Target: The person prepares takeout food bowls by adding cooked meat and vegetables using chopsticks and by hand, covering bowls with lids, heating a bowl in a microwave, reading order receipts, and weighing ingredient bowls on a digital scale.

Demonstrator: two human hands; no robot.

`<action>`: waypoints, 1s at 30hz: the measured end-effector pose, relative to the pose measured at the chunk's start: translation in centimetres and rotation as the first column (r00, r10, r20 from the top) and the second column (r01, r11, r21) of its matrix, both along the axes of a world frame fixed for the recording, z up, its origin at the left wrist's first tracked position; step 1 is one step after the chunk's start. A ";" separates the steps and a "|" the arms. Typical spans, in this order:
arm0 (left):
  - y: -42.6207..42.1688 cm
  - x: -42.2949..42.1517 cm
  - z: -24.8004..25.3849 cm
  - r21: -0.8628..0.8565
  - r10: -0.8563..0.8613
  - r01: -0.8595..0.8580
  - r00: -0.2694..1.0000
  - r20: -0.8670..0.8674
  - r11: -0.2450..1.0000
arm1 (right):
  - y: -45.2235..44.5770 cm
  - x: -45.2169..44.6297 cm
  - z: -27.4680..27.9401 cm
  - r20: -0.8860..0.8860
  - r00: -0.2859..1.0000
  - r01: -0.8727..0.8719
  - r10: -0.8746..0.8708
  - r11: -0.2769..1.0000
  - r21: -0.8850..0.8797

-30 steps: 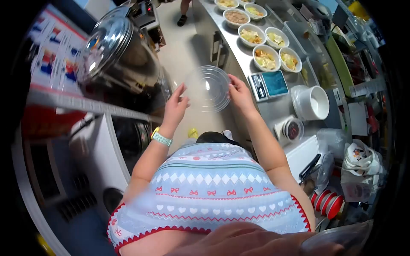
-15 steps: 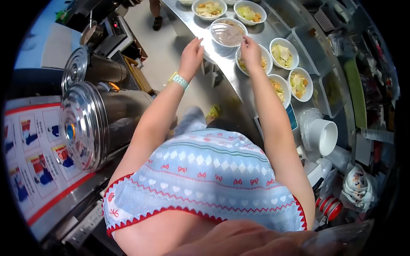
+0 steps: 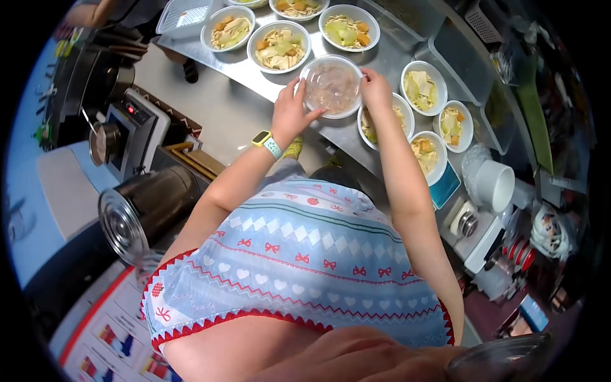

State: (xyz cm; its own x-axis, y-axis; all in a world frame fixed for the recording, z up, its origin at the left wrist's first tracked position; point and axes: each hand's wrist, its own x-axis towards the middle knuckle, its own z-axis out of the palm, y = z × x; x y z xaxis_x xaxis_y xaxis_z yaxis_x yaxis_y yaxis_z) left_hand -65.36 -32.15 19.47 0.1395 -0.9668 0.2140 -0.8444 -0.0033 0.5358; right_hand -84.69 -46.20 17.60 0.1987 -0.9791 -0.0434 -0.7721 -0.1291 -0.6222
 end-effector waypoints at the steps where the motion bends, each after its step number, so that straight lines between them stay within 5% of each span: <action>1: -0.2 0.6 0.4 0.015 -0.033 0.033 0.999 0.026 0.999 | 0.2 0.4 0.3 -0.004 1.000 0.021 -0.021 1.000 0.008; 7: -1.2 2.8 0.0 0.012 -0.215 0.215 0.964 0.157 0.976 | 1.5 1.9 1.0 -0.116 0.992 0.057 -0.057 0.998 -0.003; 9: -2.4 3.3 -0.6 0.029 -0.323 0.323 0.931 0.172 0.946 | 2.1 2.4 0.8 -0.015 0.998 -0.067 0.065 0.976 -0.208; 11: -3.3 3.6 -1.1 0.092 -0.438 0.429 0.871 0.221 0.899 | 2.5 2.5 -0.2 -0.046 0.997 -0.077 0.068 0.974 -0.212; 19: -3.9 3.6 -0.3 0.049 -0.457 0.457 0.870 0.183 0.888 | 1.8 2.7 -0.1 -0.094 0.992 -0.089 0.080 0.991 -0.096; 21: -4.4 3.6 0.4 0.112 -0.442 0.430 0.888 0.127 0.896 | 2.1 4.9 1.4 -0.434 0.893 -0.277 0.120 0.906 -0.320; 24: -4.7 3.4 0.3 0.122 -0.406 0.388 0.889 0.210 0.913 | 1.7 8.8 1.0 -0.510 0.828 -0.372 0.233 0.909 -0.189; 30: -4.3 3.0 -0.5 0.091 -0.405 0.395 0.883 0.235 0.914 | 2.3 8.4 1.9 -0.386 0.876 -0.354 0.287 0.929 -0.111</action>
State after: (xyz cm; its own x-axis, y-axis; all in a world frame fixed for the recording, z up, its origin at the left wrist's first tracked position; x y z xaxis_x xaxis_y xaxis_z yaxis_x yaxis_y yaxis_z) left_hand -62.39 -36.47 18.95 -0.3125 -0.9377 0.1519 -0.8822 0.3458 0.3197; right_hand -76.34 -43.93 19.53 0.5061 -0.8624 -0.0074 -0.8345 -0.4875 -0.2569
